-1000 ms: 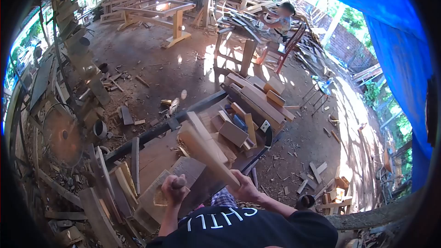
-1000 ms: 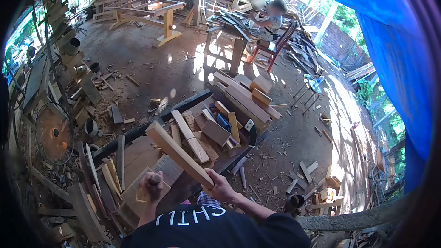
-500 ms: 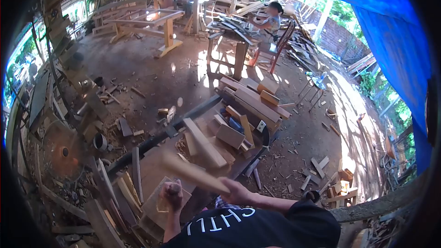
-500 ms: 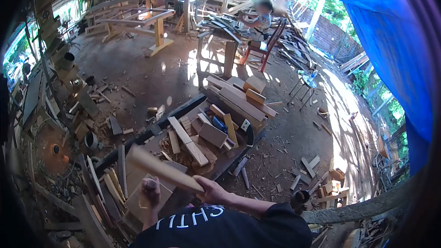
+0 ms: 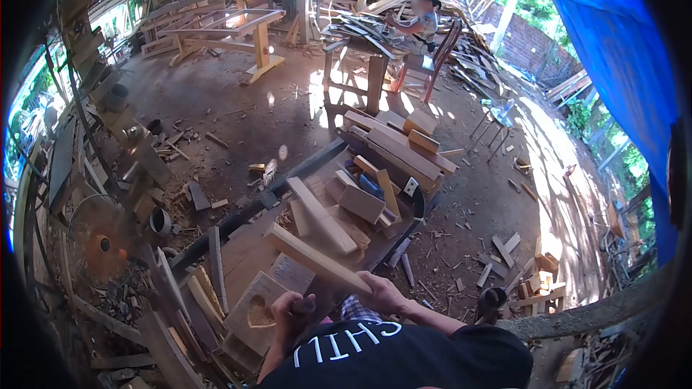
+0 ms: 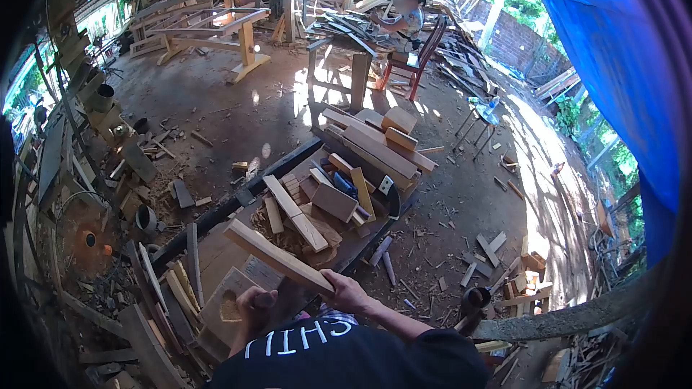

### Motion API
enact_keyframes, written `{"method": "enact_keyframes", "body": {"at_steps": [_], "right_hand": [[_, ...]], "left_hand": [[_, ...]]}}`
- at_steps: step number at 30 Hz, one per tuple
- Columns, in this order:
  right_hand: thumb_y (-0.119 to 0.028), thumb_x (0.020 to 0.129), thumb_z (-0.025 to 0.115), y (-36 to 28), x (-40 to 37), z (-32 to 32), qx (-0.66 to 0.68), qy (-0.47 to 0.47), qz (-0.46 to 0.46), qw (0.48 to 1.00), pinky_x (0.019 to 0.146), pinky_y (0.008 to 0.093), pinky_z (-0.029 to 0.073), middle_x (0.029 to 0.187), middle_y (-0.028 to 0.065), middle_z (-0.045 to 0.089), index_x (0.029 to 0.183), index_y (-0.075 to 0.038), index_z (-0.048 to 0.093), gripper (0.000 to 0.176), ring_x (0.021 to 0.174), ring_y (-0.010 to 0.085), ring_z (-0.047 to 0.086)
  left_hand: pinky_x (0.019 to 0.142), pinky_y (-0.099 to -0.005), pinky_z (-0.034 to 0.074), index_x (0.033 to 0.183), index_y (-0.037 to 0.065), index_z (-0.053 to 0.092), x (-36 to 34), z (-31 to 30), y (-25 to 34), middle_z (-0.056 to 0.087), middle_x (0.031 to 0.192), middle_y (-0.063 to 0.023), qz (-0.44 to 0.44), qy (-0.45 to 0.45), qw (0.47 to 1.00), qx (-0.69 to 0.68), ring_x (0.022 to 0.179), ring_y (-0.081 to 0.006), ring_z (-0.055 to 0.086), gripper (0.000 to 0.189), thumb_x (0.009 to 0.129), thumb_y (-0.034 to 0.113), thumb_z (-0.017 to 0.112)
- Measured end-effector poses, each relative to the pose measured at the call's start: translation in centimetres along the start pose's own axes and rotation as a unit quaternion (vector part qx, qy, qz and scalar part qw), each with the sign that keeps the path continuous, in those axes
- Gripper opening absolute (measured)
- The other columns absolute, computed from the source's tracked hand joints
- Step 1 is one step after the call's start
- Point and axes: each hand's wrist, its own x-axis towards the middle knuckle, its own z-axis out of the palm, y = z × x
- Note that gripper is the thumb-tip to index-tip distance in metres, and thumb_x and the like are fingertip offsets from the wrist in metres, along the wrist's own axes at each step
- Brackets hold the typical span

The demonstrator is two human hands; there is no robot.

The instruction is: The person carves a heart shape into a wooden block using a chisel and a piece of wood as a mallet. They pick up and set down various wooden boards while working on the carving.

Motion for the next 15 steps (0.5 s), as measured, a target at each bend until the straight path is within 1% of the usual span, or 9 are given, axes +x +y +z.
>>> {"method": "enact_keyframes", "body": {"at_steps": [1,2,3,5,6,8,11,12,15], "right_hand": [[-0.011,0.083,0.069,0.2,-0.4,0.1,0.000,-0.021,0.016,1.000,0.082,0.0407,0.053,0.103,0.0179,0.066,0.123,-0.009,0.053,0.043,0.097,0.0341,0.067],[-0.011,0.085,0.068,0.3,-0.6,0.1,0.006,-0.034,0.035,0.999,0.084,0.0390,0.052,0.103,0.0168,0.067,0.125,-0.008,0.055,0.042,0.097,0.0290,0.068],[-0.011,0.085,0.068,0.5,-0.9,0.2,0.008,-0.034,0.036,0.999,0.084,0.0390,0.052,0.103,0.0168,0.067,0.125,-0.008,0.055,0.042,0.097,0.0290,0.068],[-0.011,0.081,0.070,0.9,-1.1,0.5,0.010,-0.055,0.044,0.997,0.083,0.0407,0.053,0.104,0.0184,0.066,0.124,-0.009,0.053,0.046,0.098,0.0340,0.066],[-0.011,0.081,0.070,0.9,-1.0,0.5,0.009,-0.062,0.040,0.997,0.083,0.0407,0.053,0.104,0.0184,0.066,0.124,-0.009,0.053,0.046,0.098,0.0340,0.066],[-0.009,0.083,0.070,0.6,-0.9,0.4,-0.010,-0.057,0.021,0.998,0.084,0.0355,0.052,0.104,0.0143,0.068,0.125,-0.006,0.055,0.044,0.096,0.0242,0.067],[-0.006,0.082,0.070,0.1,-0.5,-0.2,0.000,-0.047,-0.022,0.999,0.084,0.0337,0.052,0.104,0.0135,0.067,0.125,-0.006,0.055,0.046,0.096,0.0219,0.067],[-0.005,0.081,0.070,-0.4,-0.3,-0.4,0.006,-0.042,-0.018,0.999,0.083,0.0322,0.052,0.104,0.0126,0.067,0.125,-0.005,0.056,0.047,0.095,0.0204,0.067],[-0.005,0.080,0.072,-1.4,0.3,-1.0,0.019,-0.025,-0.054,0.998,0.084,0.0318,0.052,0.104,0.0118,0.067,0.124,-0.005,0.056,0.047,0.095,0.0201,0.067]], "left_hand": [[0.054,-0.0373,0.047,0.069,0.005,0.059,-0.8,0.2,-0.9,0.058,0.061,-0.0124,-0.016,-0.014,1.000,-0.014,0.056,-0.0302,0.061,0.028,0.076,0.019,0.082],[0.054,-0.0376,0.047,0.069,0.006,0.059,-1.5,0.8,-2.1,0.058,0.062,-0.0126,-0.020,-0.013,0.999,-0.024,0.056,-0.0304,0.061,0.028,0.076,0.019,0.082],[0.054,-0.0376,0.047,0.069,0.006,0.059,-1.5,0.7,-1.9,0.058,0.062,-0.0126,-0.021,-0.015,0.999,-0.023,0.056,-0.0304,0.061,0.028,0.076,0.019,0.082],[0.055,-0.0387,0.048,0.071,0.006,0.059,-1.1,0.9,-1.4,0.059,0.064,-0.0136,0.009,-0.024,1.000,0.000,0.058,-0.0321,0.062,0.027,0.076,0.018,0.082],[0.055,-0.0387,0.048,0.071,0.006,0.059,-0.9,1.2,-1.6,0.059,0.064,-0.0136,0.006,-0.016,1.000,0.003,0.058,-0.0321,0.062,0.027,0.076,0.018,0.082],[0.057,-0.0397,0.049,0.074,0.005,0.058,-0.3,1.9,-2.7,0.060,0.067,-0.0150,0.009,-0.015,1.000,0.004,0.062,-0.0342,0.063,0.024,0.075,0.015,0.081],[0.059,-0.0403,0.050,0.077,0.006,0.058,0.8,2.1,-1.9,0.061,0.069,-0.0157,-0.033,-0.009,0.999,-0.014,0.066,-0.0361,0.064,0.021,0.075,0.011,0.079],[0.060,-0.0400,0.050,0.077,0.006,0.059,0.9,2.3,-2.2,0.061,0.070,-0.0154,-0.043,-0.012,0.999,-0.021,0.067,-0.0364,0.064,0.018,0.075,0.009,0.077],[0.059,-0.0406,0.050,0.076,0.006,0.060,1.2,2.7,-1.9,0.061,0.071,-0.0149,-0.014,0.000,1.000,-0.025,0.067,-0.0358,0.063,0.018,0.076,0.010,0.077]]}}
